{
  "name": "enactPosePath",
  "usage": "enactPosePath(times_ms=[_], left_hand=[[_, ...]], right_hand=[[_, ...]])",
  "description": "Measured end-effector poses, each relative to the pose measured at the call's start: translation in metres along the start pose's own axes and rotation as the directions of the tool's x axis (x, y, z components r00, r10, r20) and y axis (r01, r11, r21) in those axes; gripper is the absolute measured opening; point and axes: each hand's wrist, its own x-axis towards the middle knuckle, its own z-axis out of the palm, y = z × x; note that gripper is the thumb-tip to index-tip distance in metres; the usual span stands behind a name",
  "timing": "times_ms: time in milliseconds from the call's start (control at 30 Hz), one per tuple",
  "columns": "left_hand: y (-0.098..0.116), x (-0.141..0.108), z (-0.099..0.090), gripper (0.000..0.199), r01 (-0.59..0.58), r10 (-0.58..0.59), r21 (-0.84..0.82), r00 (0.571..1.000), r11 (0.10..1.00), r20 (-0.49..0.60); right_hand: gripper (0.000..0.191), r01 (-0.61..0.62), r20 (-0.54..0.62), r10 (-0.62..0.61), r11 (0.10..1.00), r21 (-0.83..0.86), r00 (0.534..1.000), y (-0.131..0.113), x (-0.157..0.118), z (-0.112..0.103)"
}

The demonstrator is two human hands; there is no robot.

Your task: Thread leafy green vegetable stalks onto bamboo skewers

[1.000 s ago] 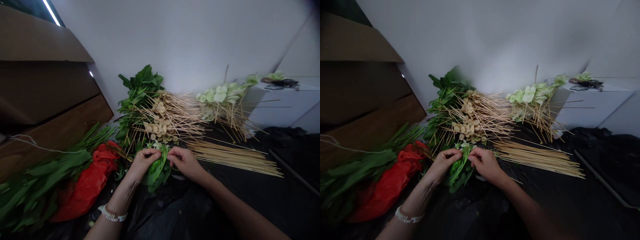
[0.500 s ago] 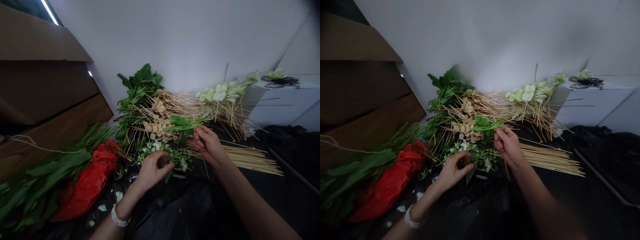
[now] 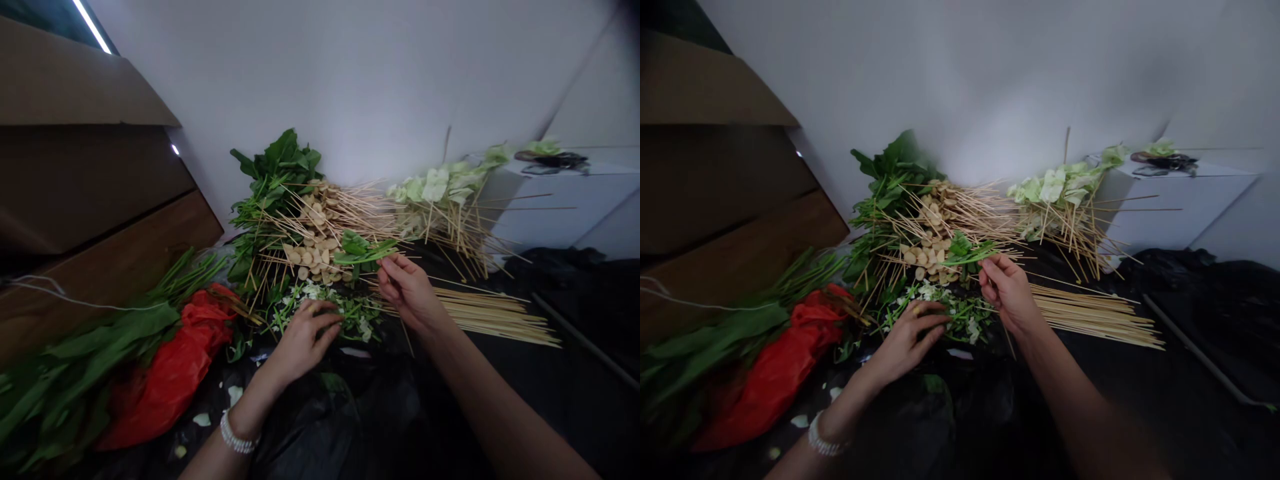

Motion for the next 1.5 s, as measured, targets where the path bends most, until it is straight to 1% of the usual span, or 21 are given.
enactPosePath(times_ms=[67,133,200,267,367,467,567,633,700,800,867,967,1100,1167,1200,1267,1300,1367,1400,1433,1500], left_hand=[[-0.005,0.0,0.007,0.027,-0.07,0.064,0.198,0.997,0.978,0.036],[-0.01,0.0,0.013,0.034,-0.069,0.061,0.297,0.997,0.952,0.038],[-0.014,-0.001,0.015,0.035,-0.058,0.058,0.355,0.998,0.933,0.009],[-0.017,-0.001,0.015,0.027,-0.066,0.072,0.396,0.997,0.916,0.001],[-0.017,-0.001,0.013,0.018,-0.09,0.082,0.429,0.996,0.899,0.037],[-0.014,-0.001,0.011,0.016,-0.106,0.09,0.456,0.994,0.884,0.056],[-0.012,-0.001,0.01,0.017,-0.108,0.103,0.431,0.994,0.896,0.035],[-0.011,-0.001,0.008,0.016,-0.086,0.098,0.357,0.995,0.93,-0.015],[-0.01,-0.001,0.007,0.013,-0.048,0.075,0.262,0.993,0.964,-0.095],[-0.01,0.0,0.003,0.012,0.039,-0.007,0.127,0.971,0.991,-0.239],[-0.01,0.0,0.001,0.011,0.107,-0.088,0.042,0.945,0.993,-0.315],[-0.013,0.001,-0.003,0.009,0.205,-0.214,-0.068,0.89,0.977,-0.401],[-0.025,0.002,-0.009,0.012,0.237,-0.324,-0.234,0.815,0.943,-0.48],[-0.031,0.003,-0.012,0.011,0.22,-0.407,-0.395,0.77,0.892,-0.491],[-0.034,0.004,-0.013,0.015,0.204,-0.457,-0.485,0.742,0.851,-0.49],[-0.036,0.004,-0.015,0.026,0.161,-0.537,-0.63,0.703,0.76,-0.467],[-0.035,0.005,-0.015,0.03,0.137,-0.559,-0.681,0.697,0.719,-0.45],[-0.032,0.005,-0.016,0.033,0.099,-0.582,-0.768,0.714,0.633,-0.388],[-0.03,0.006,-0.016,0.035,0.086,-0.586,-0.812,0.736,0.578,-0.339],[-0.027,0.006,-0.016,0.036,0.079,-0.586,-0.855,0.76,0.513,-0.281],[-0.022,0.005,-0.016,0.041,0.089,-0.576,-0.914,0.799,0.395,-0.171]], right_hand=[[0.031,0.005,0.003,-0.005,1.0,-0.014,1.0,0.001,-0.001,0.001],[0.031,0.001,0.005,-0.001,1.0,-0.019,1.0,0.001,-0.001,0.002],[0.031,-0.008,0.003,0.008,1.0,-0.019,1.0,0.001,-0.002,0.003],[0.031,-0.019,-0.001,0.019,1.0,-0.013,1.0,0.001,-0.002,0.004],[0.029,-0.032,0.004,0.032,0.999,-0.005,0.999,0.001,-0.002,0.004],[0.027,-0.036,0.035,0.036,0.999,-0.007,0.999,0.003,-0.002,0.004],[0.027,-0.038,0.08,0.04,0.999,-0.022,0.996,0.003,-0.004,0.005],[0.027,-0.043,0.115,0.048,0.998,-0.047,0.992,0.003,-0.005,0.006],[0.027,-0.047,0.154,0.057,0.996,-0.069,0.986,0.003,-0.007,0.006],[0.025,-0.052,0.203,0.07,0.994,-0.096,0.977,0.002,-0.008,0.006],[0.025,-0.056,0.217,0.08,0.992,-0.115,0.973,0.002,-0.009,0.006],[0.026,-0.064,0.222,0.093,0.989,-0.134,0.971,0.003,-0.009,0.007],[0.024,-0.095,0.271,0.141,0.98,-0.177,0.952,0.0,-0.013,0.007],[0.022,-0.116,0.322,0.177,0.973,-0.199,0.93,-0.002,-0.015,0.005],[0.022,-0.133,0.355,0.203,0.968,-0.211,0.913,-0.003,-0.017,0.004],[0.021,-0.177,0.43,0.28,0.948,-0.264,0.859,-0.004,-0.019,0.002],[0.021,-0.191,0.465,0.325,0.931,-0.312,0.824,-0.004,-0.02,0.001],[0.022,-0.18,0.497,0.402,0.882,-0.435,0.769,-0.001,-0.02,0.002],[0.022,-0.156,0.488,0.42,0.856,-0.493,0.765,0.001,-0.02,0.004],[0.022,-0.126,0.469,0.418,0.835,-0.536,0.778,0.004,-0.02,0.006],[0.022,-0.074,0.419,0.37,0.816,-0.574,0.829,0.011,-0.018,0.01]])
